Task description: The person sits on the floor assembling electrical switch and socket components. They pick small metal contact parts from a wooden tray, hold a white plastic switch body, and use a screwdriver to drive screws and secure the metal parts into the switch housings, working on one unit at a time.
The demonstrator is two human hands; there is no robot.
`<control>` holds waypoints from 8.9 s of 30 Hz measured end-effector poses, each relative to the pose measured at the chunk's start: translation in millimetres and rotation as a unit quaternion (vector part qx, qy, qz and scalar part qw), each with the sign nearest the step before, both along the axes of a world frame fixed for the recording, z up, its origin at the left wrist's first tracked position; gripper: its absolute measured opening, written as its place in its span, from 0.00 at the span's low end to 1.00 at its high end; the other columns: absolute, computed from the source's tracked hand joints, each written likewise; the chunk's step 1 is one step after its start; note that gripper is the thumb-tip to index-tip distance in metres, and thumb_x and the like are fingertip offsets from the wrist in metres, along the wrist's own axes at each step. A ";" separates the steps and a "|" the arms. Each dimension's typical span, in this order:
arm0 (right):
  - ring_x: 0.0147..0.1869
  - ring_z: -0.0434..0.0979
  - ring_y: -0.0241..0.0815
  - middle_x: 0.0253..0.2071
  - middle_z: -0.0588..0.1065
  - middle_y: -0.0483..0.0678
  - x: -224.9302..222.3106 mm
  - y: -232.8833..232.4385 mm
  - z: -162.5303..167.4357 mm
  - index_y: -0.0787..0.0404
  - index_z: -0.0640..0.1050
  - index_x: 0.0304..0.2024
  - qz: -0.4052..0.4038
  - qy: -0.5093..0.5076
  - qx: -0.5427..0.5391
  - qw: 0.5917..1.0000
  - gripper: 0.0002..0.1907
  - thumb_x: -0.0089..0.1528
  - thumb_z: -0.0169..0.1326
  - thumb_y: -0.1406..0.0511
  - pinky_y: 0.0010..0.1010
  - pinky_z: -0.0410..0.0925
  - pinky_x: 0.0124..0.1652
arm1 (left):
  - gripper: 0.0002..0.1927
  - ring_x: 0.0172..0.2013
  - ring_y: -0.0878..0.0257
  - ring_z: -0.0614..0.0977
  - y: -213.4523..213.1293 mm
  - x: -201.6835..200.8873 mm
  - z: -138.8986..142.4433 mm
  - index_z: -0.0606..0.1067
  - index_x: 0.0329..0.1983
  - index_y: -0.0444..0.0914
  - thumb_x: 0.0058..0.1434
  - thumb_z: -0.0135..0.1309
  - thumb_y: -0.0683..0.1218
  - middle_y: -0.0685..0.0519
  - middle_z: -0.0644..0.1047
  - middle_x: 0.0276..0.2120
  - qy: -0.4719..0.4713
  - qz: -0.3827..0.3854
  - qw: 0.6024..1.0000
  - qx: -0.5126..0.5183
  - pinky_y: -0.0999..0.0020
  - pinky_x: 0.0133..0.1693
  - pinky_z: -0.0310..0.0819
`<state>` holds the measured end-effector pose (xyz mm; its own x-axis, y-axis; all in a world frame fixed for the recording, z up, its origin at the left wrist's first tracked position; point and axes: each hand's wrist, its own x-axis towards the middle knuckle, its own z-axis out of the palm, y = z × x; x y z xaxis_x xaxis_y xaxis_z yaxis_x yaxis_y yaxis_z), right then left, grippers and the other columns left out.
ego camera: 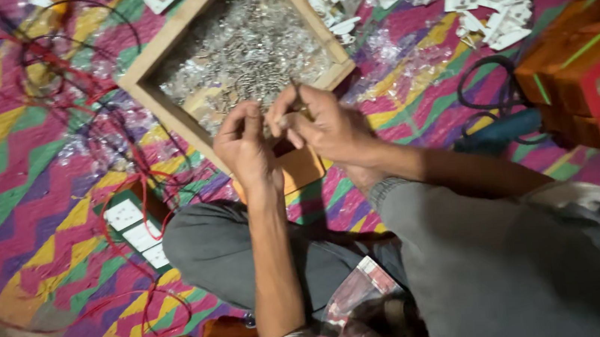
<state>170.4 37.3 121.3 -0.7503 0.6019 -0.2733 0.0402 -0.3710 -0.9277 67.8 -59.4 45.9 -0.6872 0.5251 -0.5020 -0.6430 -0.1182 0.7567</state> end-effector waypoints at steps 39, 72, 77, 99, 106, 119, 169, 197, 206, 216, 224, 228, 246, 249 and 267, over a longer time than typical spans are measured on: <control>0.28 0.63 0.25 0.42 0.77 0.46 54.5 83.2 -36.7 0.66 0.76 0.53 -0.150 -0.087 0.064 0.983 0.06 0.75 0.52 0.71 0.19 0.57 0.29 | 0.06 0.27 0.75 0.71 12.4 -42.3 16.6 0.80 0.31 0.32 0.57 0.68 0.34 0.61 0.76 0.27 0.274 -0.126 0.944 -0.136 0.79 0.30 0.64; 0.44 0.72 0.27 0.40 0.77 0.43 -22.3 64.5 -70.9 0.66 0.79 0.54 0.154 -0.106 0.151 0.971 0.13 0.69 0.59 0.68 0.24 0.68 0.44 | 0.23 0.30 0.74 0.66 16.1 -42.9 -21.7 0.56 0.40 0.40 0.62 0.53 0.25 0.51 0.74 0.34 0.199 -0.120 0.972 -0.017 0.79 0.31 0.58; 0.53 0.77 0.31 0.46 0.78 0.45 -22.8 63.7 -70.0 0.68 0.77 0.57 0.134 -0.067 0.161 0.975 0.16 0.67 0.59 0.70 0.25 0.71 0.54 | 0.23 0.31 0.75 0.65 16.8 -42.7 -23.5 0.56 0.40 0.40 0.62 0.54 0.25 0.51 0.73 0.36 0.201 -0.122 0.972 -0.033 0.80 0.32 0.59; 0.45 0.77 0.45 0.43 0.72 0.51 -28.2 46.4 -76.9 0.66 0.79 0.48 0.071 -0.166 0.448 0.876 0.14 0.62 0.64 0.66 0.34 0.72 0.42 | 0.20 0.49 0.44 0.78 -30.7 -117.7 11.2 0.72 0.54 0.32 0.60 0.60 0.38 0.41 0.76 0.50 0.698 -0.007 0.600 -0.390 0.49 0.52 0.72; 0.32 0.72 0.41 0.31 0.71 0.46 -23.9 48.6 -88.8 0.64 0.74 0.44 0.089 -0.222 0.364 0.900 0.11 0.76 0.51 0.62 0.37 0.65 0.35 | 0.19 0.44 0.60 0.86 4.7 -84.5 1.6 0.73 0.60 0.33 0.66 0.57 0.33 0.44 0.79 0.53 0.502 -0.128 0.800 -0.301 0.68 0.43 0.84; 0.25 0.62 0.25 0.30 0.69 0.39 -25.1 67.9 -77.1 0.61 0.73 0.48 0.088 -0.093 0.047 0.991 0.12 0.76 0.43 0.60 0.18 0.58 0.25 | 0.14 0.44 0.46 0.74 28.1 -73.1 9.2 0.74 0.42 0.33 0.53 0.55 0.31 0.42 0.74 0.40 0.644 -0.235 0.609 -0.398 0.54 0.44 0.66; 0.28 0.64 0.28 0.29 0.69 0.41 -18.2 64.8 -91.8 0.62 0.72 0.38 0.100 -0.151 0.262 0.948 0.08 0.69 0.55 0.65 0.24 0.59 0.27 | 0.10 0.35 0.70 0.81 31.5 -50.1 0.4 0.81 0.47 0.34 0.67 0.59 0.44 0.54 0.84 0.34 0.264 -0.251 0.924 -0.114 0.75 0.39 0.75; 0.25 0.72 0.30 0.47 0.82 0.48 -33.5 70.6 -46.4 0.58 0.64 0.70 0.245 -0.087 0.095 0.961 0.22 0.74 0.46 0.61 0.24 0.70 0.31 | 0.05 0.38 0.65 0.83 26.7 -55.9 -2.1 0.82 0.42 0.32 0.65 0.60 0.39 0.51 0.82 0.37 0.349 -0.079 0.921 -0.154 0.71 0.43 0.77; 0.21 0.65 0.27 0.43 0.83 0.46 -33.8 71.1 -53.5 0.58 0.67 0.68 0.241 -0.078 0.077 0.964 0.20 0.73 0.46 0.65 0.20 0.63 0.24 | 0.04 0.36 0.63 0.83 27.9 -62.0 7.4 0.82 0.40 0.32 0.63 0.59 0.37 0.50 0.82 0.35 0.381 -0.116 0.901 -0.169 0.70 0.41 0.76; 0.32 0.70 0.26 0.32 0.75 0.42 -31.7 66.7 -71.1 0.63 0.74 0.60 0.203 -0.052 0.094 0.973 0.15 0.72 0.47 0.69 0.20 0.65 0.33 | 0.08 0.38 0.60 0.85 30.5 -54.6 11.8 0.82 0.42 0.34 0.60 0.61 0.34 0.48 0.83 0.38 0.458 -0.107 0.868 -0.159 0.69 0.40 0.79; 0.38 0.70 0.28 0.36 0.73 0.43 -30.3 47.8 -82.4 0.65 0.75 0.57 0.109 -0.048 0.113 0.986 0.11 0.72 0.49 0.72 0.22 0.66 0.38 | 0.13 0.39 0.56 0.85 30.4 -48.3 13.4 0.82 0.43 0.35 0.57 0.59 0.30 0.48 0.82 0.38 0.557 -0.094 0.808 -0.168 0.64 0.41 0.78; 0.32 0.69 0.28 0.36 0.75 0.42 -42.8 61.5 -75.9 0.64 0.75 0.54 0.004 -0.135 0.036 0.990 0.13 0.67 0.52 0.72 0.19 0.63 0.28 | 0.17 0.41 0.56 0.85 31.1 -35.5 16.2 0.81 0.44 0.36 0.54 0.54 0.29 0.49 0.82 0.41 0.604 -0.107 0.780 -0.129 0.65 0.44 0.81; 0.24 0.60 0.25 0.30 0.69 0.39 -16.8 62.9 -40.7 0.63 0.79 0.55 0.044 -0.100 0.002 0.994 0.19 0.73 0.49 0.55 0.20 0.56 0.23 | 0.08 0.39 0.69 0.78 19.4 -46.1 -1.1 0.80 0.47 0.33 0.67 0.63 0.40 0.55 0.80 0.39 0.178 -0.095 0.979 -0.022 0.74 0.43 0.72; 0.40 0.71 0.28 0.40 0.76 0.43 -19.6 55.3 -49.0 0.65 0.80 0.53 0.073 -0.032 0.202 0.976 0.14 0.73 0.55 0.60 0.23 0.65 0.38 | 0.08 0.40 0.69 0.79 18.7 -44.1 -3.7 0.81 0.47 0.33 0.66 0.62 0.41 0.56 0.81 0.40 0.171 -0.103 0.980 -0.026 0.74 0.45 0.72; 0.38 0.76 0.43 0.38 0.74 0.51 -31.3 26.7 -33.8 0.66 0.74 0.41 0.046 -0.084 0.378 0.921 0.06 0.65 0.59 0.71 0.34 0.68 0.36 | 0.06 0.30 0.71 0.76 14.2 -29.9 -21.7 0.82 0.42 0.31 0.63 0.63 0.38 0.56 0.80 0.32 0.014 -0.003 1.000 -0.012 0.76 0.32 0.67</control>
<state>139.1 63.9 87.5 -0.7933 0.6035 0.0805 0.2052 0.3896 -0.8978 37.8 -45.2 24.2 -0.6980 0.5171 -0.4954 -0.6224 -0.0960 0.7768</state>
